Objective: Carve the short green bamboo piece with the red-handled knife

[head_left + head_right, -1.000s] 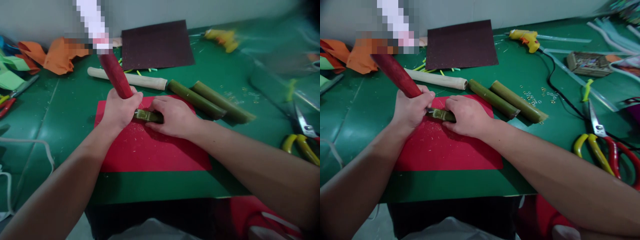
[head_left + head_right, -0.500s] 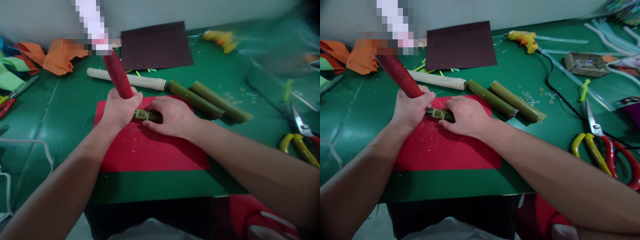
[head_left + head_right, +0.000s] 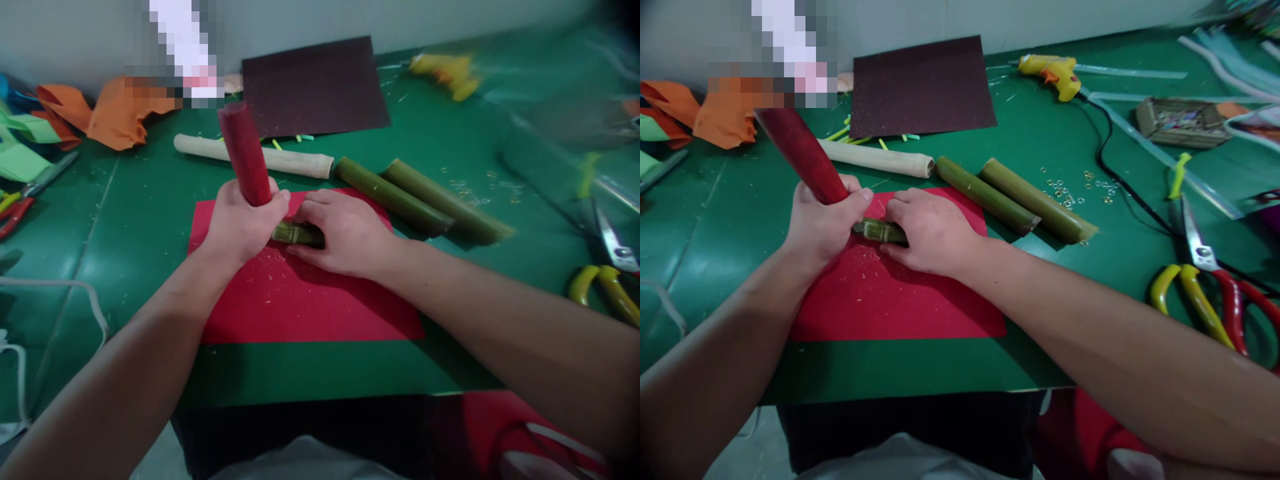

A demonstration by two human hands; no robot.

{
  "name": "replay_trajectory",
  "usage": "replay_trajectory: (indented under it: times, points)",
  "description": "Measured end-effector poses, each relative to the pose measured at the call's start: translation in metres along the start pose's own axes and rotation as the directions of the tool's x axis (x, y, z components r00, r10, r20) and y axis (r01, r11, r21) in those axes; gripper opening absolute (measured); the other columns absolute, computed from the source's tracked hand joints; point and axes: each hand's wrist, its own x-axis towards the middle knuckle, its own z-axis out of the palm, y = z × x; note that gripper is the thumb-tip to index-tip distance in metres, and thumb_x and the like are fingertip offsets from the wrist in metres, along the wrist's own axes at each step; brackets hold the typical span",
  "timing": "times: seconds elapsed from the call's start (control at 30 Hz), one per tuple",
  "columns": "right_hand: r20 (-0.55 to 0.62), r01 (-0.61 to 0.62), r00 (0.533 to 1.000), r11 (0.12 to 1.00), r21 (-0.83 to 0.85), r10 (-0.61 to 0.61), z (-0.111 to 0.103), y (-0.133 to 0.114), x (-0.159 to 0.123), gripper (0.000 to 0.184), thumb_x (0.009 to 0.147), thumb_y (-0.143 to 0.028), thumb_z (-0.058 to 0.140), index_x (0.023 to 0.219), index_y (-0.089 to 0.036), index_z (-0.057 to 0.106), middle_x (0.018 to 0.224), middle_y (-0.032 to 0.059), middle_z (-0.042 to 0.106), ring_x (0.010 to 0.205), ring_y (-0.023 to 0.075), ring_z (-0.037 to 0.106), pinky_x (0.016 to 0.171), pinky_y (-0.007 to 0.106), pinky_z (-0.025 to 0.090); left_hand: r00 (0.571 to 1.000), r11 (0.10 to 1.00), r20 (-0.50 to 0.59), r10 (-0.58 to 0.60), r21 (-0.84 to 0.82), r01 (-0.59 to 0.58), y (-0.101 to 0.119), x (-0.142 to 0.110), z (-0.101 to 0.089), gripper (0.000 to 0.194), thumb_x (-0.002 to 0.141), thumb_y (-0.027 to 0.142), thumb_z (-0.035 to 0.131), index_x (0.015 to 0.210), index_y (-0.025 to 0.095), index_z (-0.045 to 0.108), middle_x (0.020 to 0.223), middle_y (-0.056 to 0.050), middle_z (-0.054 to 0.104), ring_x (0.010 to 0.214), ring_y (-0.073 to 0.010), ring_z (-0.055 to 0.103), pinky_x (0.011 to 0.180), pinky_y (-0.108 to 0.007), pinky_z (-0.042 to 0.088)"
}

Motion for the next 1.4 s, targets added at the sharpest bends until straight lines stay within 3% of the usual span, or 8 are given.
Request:
replay_trajectory:
  times: [0.3,0.5,0.6,1.0,1.27,1.4]
  points:
    - [0.000,0.001,1.000,1.000,-0.031,-0.001,0.000,-0.002,0.000,0.027,0.085,-0.042,0.068,0.092,-0.016,0.066,0.089,0.0089,0.065,0.087,0.0240,0.055,0.075,0.035,0.038,1.000,0.999,0.010,-0.009,0.044,0.009,0.001,0.006,0.003,0.033,0.076,0.022,0.067,0.052,0.022,0.044,0.054,0.003,0.040,0.055,-0.0119,0.037,0.053,-0.030,0.035]
    - [0.003,-0.008,1.000,1.000,-0.027,0.008,0.001,-0.002,0.000,0.029,0.086,-0.045,0.066,0.092,-0.016,0.065,0.091,0.0093,0.066,0.089,0.0242,0.056,0.075,0.035,0.038,0.998,0.999,0.055,0.018,0.036,-0.020,0.002,0.009,0.005,0.038,0.076,0.021,0.066,0.051,0.023,0.037,0.053,0.004,0.034,0.054,-0.0117,0.036,0.055,-0.031,0.034]
    - [0.005,-0.013,1.000,1.000,-0.020,0.013,0.001,-0.002,0.001,0.029,0.086,-0.045,0.067,0.090,-0.017,0.064,0.090,0.0090,0.066,0.087,0.0236,0.055,0.075,0.035,0.038,0.997,0.999,0.069,0.024,0.032,-0.026,0.002,0.012,0.004,0.034,0.076,0.020,0.066,0.052,0.023,0.042,0.053,0.004,0.037,0.054,-0.0117,0.036,0.055,-0.032,0.033]
    - [-0.003,-0.043,0.999,0.999,-0.022,0.043,0.001,-0.003,0.002,0.027,0.085,-0.043,0.069,0.090,-0.017,0.064,0.089,0.0076,0.063,0.081,0.0208,0.051,0.070,0.033,0.033,0.995,1.000,-0.094,0.017,0.023,-0.015,0.000,0.011,0.009,0.036,0.076,0.023,0.064,0.052,0.023,0.038,0.053,0.003,0.040,0.055,-0.0125,0.037,0.056,-0.033,0.033]
    - [0.017,-0.044,0.999,0.999,-0.026,0.044,0.000,-0.002,0.002,0.028,0.084,-0.042,0.069,0.094,-0.015,0.066,0.092,0.0089,0.064,0.084,0.0219,0.052,0.072,0.033,0.033,0.992,0.999,-0.123,0.001,-0.052,-0.007,-0.003,0.012,0.009,0.033,0.079,0.021,0.063,0.053,0.024,0.043,0.053,0.004,0.044,0.054,-0.0114,0.042,0.057,-0.032,0.038]
    - [0.025,-0.054,0.998,0.998,-0.015,0.055,-0.001,-0.003,0.002,0.026,0.084,-0.040,0.067,0.094,-0.016,0.066,0.092,0.0094,0.065,0.084,0.0223,0.053,0.072,0.033,0.034,0.997,0.994,-0.078,-0.006,-0.109,-0.003,-0.005,0.013,0.005,0.030,0.077,0.021,0.062,0.052,0.024,0.045,0.051,0.004,0.044,0.053,-0.0116,0.040,0.056,-0.033,0.037]
